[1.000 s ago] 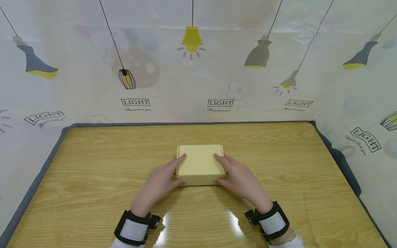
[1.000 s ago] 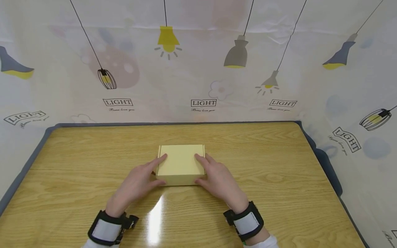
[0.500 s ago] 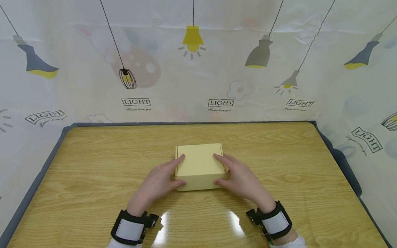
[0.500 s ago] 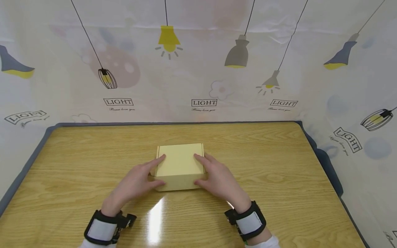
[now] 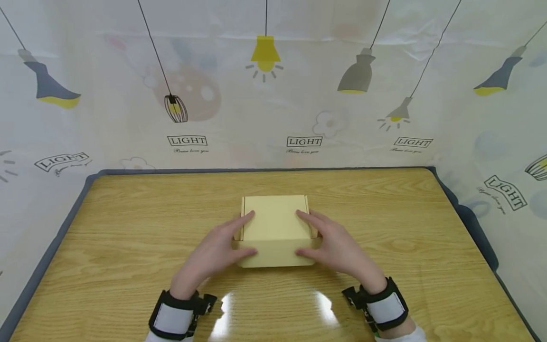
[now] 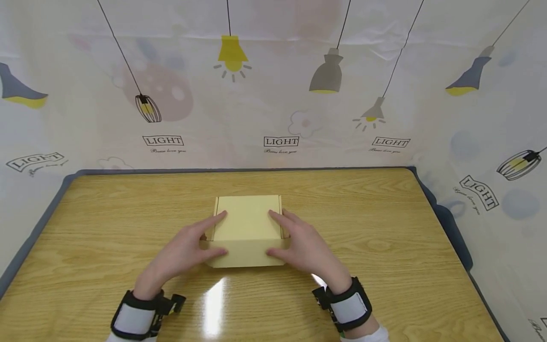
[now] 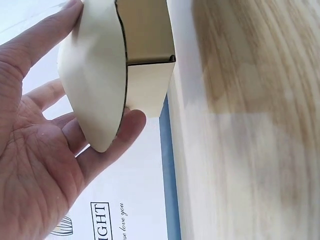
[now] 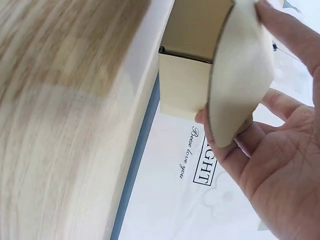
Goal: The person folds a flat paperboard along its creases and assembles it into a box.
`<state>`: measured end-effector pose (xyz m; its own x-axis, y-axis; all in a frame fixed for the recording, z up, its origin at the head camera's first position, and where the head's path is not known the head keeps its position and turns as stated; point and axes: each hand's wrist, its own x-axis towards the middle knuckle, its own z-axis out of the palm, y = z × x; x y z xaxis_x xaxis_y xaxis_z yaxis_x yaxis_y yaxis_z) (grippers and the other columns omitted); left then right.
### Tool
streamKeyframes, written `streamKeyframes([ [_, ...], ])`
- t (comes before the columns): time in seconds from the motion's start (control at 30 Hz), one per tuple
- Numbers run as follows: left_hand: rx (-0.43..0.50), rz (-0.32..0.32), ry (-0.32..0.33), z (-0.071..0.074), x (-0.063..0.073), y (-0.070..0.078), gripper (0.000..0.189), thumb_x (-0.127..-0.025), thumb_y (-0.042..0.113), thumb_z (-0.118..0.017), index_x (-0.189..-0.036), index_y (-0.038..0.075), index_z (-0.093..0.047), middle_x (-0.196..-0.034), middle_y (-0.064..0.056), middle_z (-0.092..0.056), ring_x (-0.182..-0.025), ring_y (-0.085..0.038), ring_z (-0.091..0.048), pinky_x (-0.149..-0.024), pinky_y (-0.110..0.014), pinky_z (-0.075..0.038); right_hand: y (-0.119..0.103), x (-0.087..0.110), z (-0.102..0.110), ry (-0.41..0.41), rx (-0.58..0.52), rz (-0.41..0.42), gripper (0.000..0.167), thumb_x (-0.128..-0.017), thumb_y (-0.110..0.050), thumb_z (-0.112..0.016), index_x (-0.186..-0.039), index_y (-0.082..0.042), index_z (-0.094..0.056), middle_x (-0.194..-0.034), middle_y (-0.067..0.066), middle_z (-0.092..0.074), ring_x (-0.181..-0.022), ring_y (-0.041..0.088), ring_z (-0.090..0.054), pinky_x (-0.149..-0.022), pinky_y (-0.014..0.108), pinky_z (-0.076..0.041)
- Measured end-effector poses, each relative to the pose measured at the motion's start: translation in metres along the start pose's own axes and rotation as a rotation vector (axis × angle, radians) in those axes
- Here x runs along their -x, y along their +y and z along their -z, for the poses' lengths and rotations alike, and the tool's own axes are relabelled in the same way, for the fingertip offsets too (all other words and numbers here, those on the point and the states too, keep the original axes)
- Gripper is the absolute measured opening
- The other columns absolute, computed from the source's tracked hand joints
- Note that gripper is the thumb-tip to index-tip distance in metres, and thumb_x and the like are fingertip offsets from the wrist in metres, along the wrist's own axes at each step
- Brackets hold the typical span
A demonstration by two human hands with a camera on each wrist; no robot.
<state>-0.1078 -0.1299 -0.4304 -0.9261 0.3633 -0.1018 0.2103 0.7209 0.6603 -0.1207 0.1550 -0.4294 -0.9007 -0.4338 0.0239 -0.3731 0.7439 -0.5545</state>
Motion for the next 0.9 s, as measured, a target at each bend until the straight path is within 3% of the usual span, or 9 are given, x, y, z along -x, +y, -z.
streamKeyframes([
  [0.1, 0.016, -0.008, 0.002, 0.001, 0.000, -0.001, 0.086, -0.078, 0.042, -0.074, -0.149, 0.030, -0.028, -0.151, -0.010, -0.035, -0.060, -0.017, -0.059, -0.112, -0.046, -0.034, 0.001, 0.001, 0.002, 0.005, -0.003, 0.014, 0.078, -0.078, -0.047, -0.075, -0.144, -0.024, -0.041, -0.144, 0.017, -0.044, -0.126, 0.036, -0.048, -0.100, 0.050, -0.045],
  [0.17, 0.007, -0.016, 0.005, 0.001, 0.000, -0.002, 0.085, -0.078, 0.042, -0.074, -0.149, 0.027, -0.030, -0.150, -0.010, -0.037, -0.082, -0.022, -0.065, -0.111, -0.046, -0.034, 0.002, 0.000, 0.001, 0.002, 0.003, 0.024, 0.075, -0.079, -0.049, -0.072, -0.144, -0.024, -0.042, -0.143, 0.017, -0.045, -0.124, 0.034, -0.051, -0.100, 0.049, -0.046],
  [0.3, -0.003, -0.003, -0.012, -0.001, -0.002, -0.004, 0.081, -0.080, 0.044, -0.072, -0.148, 0.024, -0.032, -0.148, -0.010, -0.040, -0.105, -0.029, -0.061, -0.111, -0.045, -0.034, 0.003, 0.000, 0.000, -0.035, -0.004, 0.030, 0.073, -0.081, -0.047, -0.071, -0.143, -0.022, -0.043, -0.141, 0.012, -0.049, -0.102, 0.021, -0.062, -0.096, 0.043, -0.050],
  [0.4, 0.006, 0.012, -0.027, -0.001, -0.003, -0.005, 0.073, -0.086, 0.043, -0.066, -0.148, 0.023, -0.033, -0.147, -0.008, -0.041, -0.109, -0.027, -0.061, -0.111, -0.043, -0.035, 0.003, -0.001, -0.002, -0.067, -0.005, 0.029, 0.073, -0.081, -0.046, -0.072, -0.143, -0.021, -0.043, -0.139, 0.009, -0.051, -0.086, 0.009, -0.060, -0.094, 0.038, -0.051],
  [0.47, 0.009, 0.013, -0.025, -0.001, -0.003, -0.005, 0.067, -0.090, 0.042, -0.062, -0.147, 0.022, -0.034, -0.147, -0.008, -0.042, -0.128, -0.026, -0.048, -0.111, -0.044, -0.035, 0.004, -0.001, -0.002, -0.081, 0.001, 0.026, 0.073, -0.081, -0.047, -0.071, -0.143, -0.021, -0.042, -0.139, 0.008, -0.051, -0.081, 0.005, -0.058, -0.093, 0.036, -0.051],
  [0.57, 0.022, 0.015, -0.029, 0.000, -0.004, -0.005, 0.064, -0.092, 0.041, -0.059, -0.147, 0.022, -0.034, -0.148, -0.007, -0.041, -0.135, -0.026, -0.040, -0.111, -0.044, -0.035, 0.006, -0.001, -0.003, -0.092, 0.001, 0.022, 0.074, -0.081, -0.047, -0.071, -0.144, -0.022, -0.041, -0.139, 0.008, -0.050, -0.076, 0.003, -0.056, -0.089, 0.034, -0.052],
  [0.63, 0.021, 0.008, -0.034, 0.001, -0.003, -0.005, 0.068, -0.089, 0.042, -0.062, -0.148, 0.022, -0.033, -0.148, -0.006, -0.040, -0.135, -0.026, -0.040, -0.111, -0.045, -0.034, 0.007, 0.000, -0.003, -0.092, 0.000, 0.027, 0.074, -0.081, -0.047, -0.071, -0.144, -0.023, -0.041, -0.139, 0.008, -0.050, -0.082, 0.006, -0.060, -0.087, 0.034, -0.053],
  [0.73, -0.011, -0.017, -0.041, 0.002, -0.002, -0.005, 0.076, -0.085, 0.043, -0.068, -0.148, 0.021, -0.033, -0.148, -0.008, -0.040, -0.134, -0.028, -0.041, -0.112, -0.045, -0.033, 0.009, 0.000, -0.003, -0.087, 0.021, 0.047, 0.073, -0.082, -0.049, -0.070, -0.144, -0.024, -0.041, -0.139, 0.010, -0.050, -0.104, 0.018, -0.061, -0.093, 0.040, -0.051],
  [0.9, -0.113, -0.046, -0.051, 0.000, 0.005, -0.003, 0.080, -0.082, 0.046, -0.069, -0.148, 0.019, -0.033, -0.145, -0.016, -0.043, -0.131, -0.033, -0.044, -0.110, -0.047, -0.036, 0.011, 0.003, -0.004, -0.079, 0.057, 0.079, 0.074, -0.080, -0.056, -0.068, -0.143, -0.026, -0.043, -0.148, 0.014, -0.039, -0.130, 0.033, -0.044, -0.104, 0.050, -0.042],
])
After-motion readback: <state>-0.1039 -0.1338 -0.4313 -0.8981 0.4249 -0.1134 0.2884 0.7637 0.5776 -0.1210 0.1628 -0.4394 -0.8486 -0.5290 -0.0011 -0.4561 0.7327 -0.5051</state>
